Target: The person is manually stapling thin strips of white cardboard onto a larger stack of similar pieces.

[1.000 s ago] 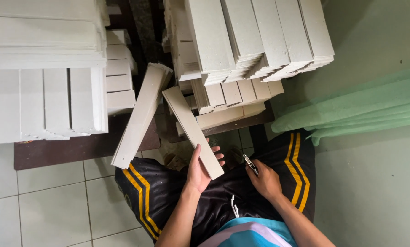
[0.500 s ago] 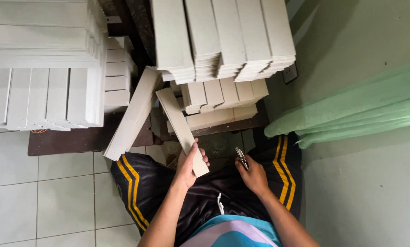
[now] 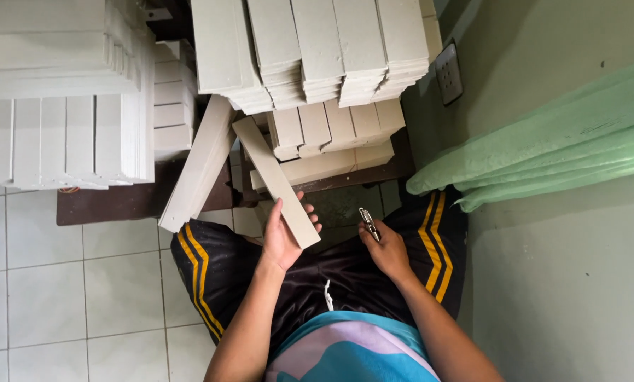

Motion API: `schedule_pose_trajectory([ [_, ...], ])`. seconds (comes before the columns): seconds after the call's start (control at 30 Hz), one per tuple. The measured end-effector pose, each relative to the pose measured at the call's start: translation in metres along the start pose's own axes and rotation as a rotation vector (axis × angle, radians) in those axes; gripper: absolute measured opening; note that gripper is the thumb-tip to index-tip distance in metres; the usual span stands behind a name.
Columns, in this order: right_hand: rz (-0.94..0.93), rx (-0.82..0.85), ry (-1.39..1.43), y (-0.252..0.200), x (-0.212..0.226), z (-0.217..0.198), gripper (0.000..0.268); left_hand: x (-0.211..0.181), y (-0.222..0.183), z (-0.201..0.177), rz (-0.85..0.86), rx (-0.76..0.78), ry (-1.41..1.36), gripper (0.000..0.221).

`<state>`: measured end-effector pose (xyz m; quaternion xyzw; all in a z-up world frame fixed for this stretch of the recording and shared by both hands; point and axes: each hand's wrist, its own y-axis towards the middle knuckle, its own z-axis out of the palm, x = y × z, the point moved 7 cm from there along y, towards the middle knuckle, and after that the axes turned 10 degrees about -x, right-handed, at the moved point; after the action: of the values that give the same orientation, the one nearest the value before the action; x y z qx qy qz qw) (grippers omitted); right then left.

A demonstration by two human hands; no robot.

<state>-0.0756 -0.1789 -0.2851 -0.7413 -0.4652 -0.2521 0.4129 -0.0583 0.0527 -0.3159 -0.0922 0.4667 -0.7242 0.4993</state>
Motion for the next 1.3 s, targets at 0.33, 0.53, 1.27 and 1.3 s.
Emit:
schedule_pose_trajectory([
  [0.33, 0.124, 0.205, 0.219, -0.026, 0.011, 0.007, 0.038, 0.008, 0.011, -0.001, -0.017, 0.141, 0.096, 0.065],
  [0.53, 0.082, 0.302, 0.144, -0.034, 0.012, 0.007, 0.030, 0.021, 0.026, -0.007, -0.081, 0.098, 0.035, 0.061],
  [1.27, -0.068, 0.396, -0.314, -0.025, 0.024, 0.013, 0.033, -0.002, 0.012, -0.002, 0.162, -0.120, 0.144, 0.056],
  [1.3, -0.087, 0.409, -0.248, -0.024, 0.026, 0.016, 0.030, -0.003, 0.011, -0.002, 0.177, -0.145, 0.167, 0.057],
])
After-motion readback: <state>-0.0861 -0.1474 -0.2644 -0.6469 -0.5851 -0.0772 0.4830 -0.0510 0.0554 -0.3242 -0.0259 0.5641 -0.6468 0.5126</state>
